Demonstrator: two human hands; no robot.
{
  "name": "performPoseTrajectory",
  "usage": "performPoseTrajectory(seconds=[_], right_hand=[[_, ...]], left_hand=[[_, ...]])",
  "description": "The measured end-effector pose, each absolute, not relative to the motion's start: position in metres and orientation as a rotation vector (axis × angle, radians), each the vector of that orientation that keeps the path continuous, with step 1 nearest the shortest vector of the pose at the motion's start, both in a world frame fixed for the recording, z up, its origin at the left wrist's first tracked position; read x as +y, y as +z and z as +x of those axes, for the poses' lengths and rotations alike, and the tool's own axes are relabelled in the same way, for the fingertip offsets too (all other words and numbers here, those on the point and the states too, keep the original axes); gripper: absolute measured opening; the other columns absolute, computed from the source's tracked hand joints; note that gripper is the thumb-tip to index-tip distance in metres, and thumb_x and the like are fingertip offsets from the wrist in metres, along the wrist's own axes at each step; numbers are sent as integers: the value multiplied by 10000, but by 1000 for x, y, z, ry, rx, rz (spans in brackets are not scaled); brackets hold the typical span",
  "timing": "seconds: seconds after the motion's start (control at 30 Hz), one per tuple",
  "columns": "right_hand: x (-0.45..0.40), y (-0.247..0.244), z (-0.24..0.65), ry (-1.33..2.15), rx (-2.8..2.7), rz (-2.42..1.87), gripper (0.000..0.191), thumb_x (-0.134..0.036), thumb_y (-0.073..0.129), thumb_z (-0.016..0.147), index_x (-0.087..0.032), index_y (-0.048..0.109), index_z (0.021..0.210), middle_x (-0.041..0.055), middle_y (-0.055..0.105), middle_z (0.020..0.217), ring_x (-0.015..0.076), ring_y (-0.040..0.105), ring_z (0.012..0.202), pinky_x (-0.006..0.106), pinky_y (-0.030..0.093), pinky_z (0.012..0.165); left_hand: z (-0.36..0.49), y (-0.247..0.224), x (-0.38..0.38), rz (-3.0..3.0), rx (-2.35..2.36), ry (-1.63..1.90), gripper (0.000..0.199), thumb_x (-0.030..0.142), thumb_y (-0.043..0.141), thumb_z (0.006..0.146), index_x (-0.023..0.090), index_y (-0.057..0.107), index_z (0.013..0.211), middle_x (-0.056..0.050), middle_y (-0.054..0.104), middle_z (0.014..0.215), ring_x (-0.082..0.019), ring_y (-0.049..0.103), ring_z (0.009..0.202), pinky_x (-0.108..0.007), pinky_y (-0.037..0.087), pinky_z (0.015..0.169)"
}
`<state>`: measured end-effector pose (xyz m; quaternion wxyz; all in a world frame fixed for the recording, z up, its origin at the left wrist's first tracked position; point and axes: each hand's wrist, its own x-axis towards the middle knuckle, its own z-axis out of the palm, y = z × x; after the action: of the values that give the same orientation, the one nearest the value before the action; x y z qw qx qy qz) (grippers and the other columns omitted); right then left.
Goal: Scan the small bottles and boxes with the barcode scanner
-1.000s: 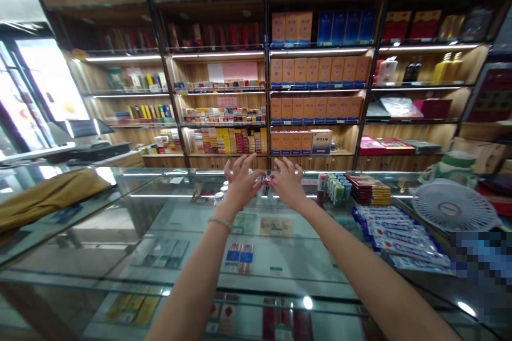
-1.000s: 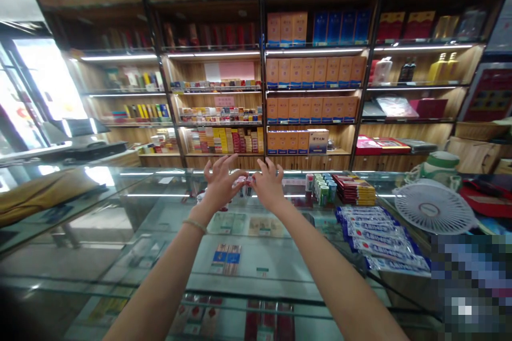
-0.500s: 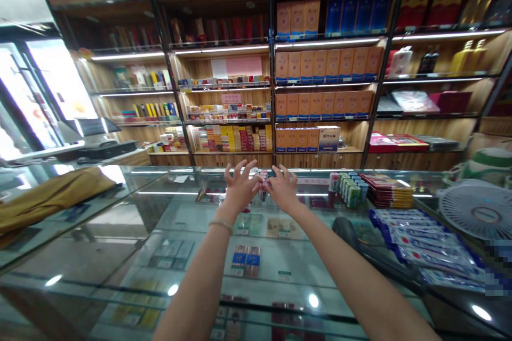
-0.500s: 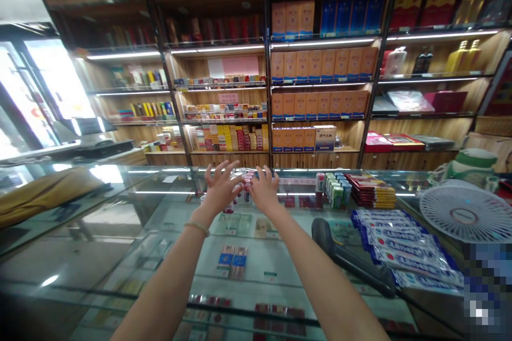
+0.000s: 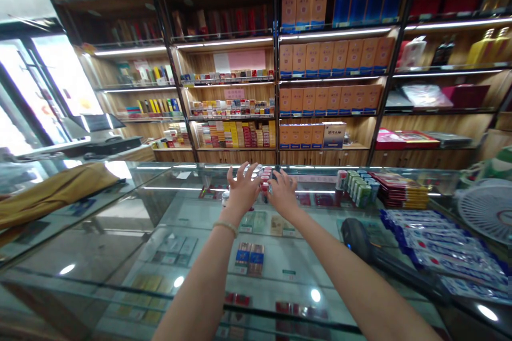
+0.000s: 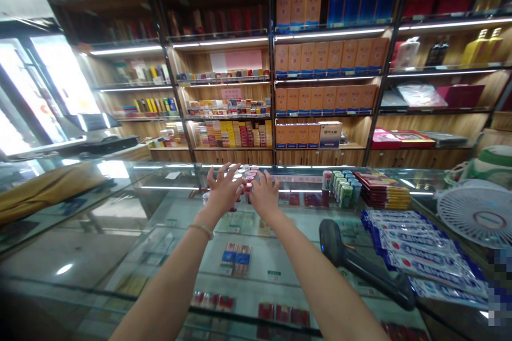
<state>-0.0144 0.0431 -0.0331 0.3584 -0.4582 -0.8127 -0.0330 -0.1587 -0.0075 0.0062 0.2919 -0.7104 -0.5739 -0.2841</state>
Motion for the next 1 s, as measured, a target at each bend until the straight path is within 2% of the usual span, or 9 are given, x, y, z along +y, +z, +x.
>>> performPoseTrajectory(seconds=[0.17, 0.3, 0.47, 0.73, 1.0], right_hand=[[37, -43, -12, -35, -2049, -1269, 307, -368, 641, 863, -191, 664, 1113, 154, 416, 1553, 323, 270, 1466, 557, 212, 1148], [37, -51, -10, -21, -2082, -1309, 238, -372, 665, 834, -198, 697, 994, 156, 413, 1553, 329, 269, 1464, 556, 221, 1136], [36, -51, -12, -10, -2099, -1325, 183, -344, 669, 833, -209, 725, 943, 145, 423, 1551, 342, 277, 1455, 566, 224, 1129], [39, -50, -20, 33, -2105, -1390, 199, -332, 651, 853, -210, 725, 991, 122, 386, 1577, 319, 225, 1479, 534, 176, 1149], [39, -45, -23, 40, -2117, -1437, 193, -298, 620, 883, -218, 718, 1028, 106, 380, 1583, 310, 221, 1480, 524, 178, 1147]], left_hand=[[-159, 6, -11, -1890, -1523, -782, 240, 169, 712, 782, 333, 728, 956, -22, 536, 1482, -330, 357, 1445, -656, 48, 1202], [-157, 8, -15, -1879, -1531, -769, 248, 164, 726, 770, 332, 722, 953, -25, 533, 1486, -330, 352, 1447, -663, 41, 1195], [-156, 7, -17, -1870, -1525, -722, 224, 165, 732, 768, 322, 724, 928, -29, 534, 1488, -338, 355, 1442, -670, 57, 1185], [-158, 7, -16, -1846, -1565, -626, 169, 215, 704, 808, 319, 746, 933, -18, 519, 1504, -347, 343, 1444, -687, 70, 1176], [-161, 4, -12, -1844, -1579, -597, 232, 210, 736, 769, 332, 754, 966, -13, 495, 1524, -358, 328, 1449, -693, 59, 1180]])
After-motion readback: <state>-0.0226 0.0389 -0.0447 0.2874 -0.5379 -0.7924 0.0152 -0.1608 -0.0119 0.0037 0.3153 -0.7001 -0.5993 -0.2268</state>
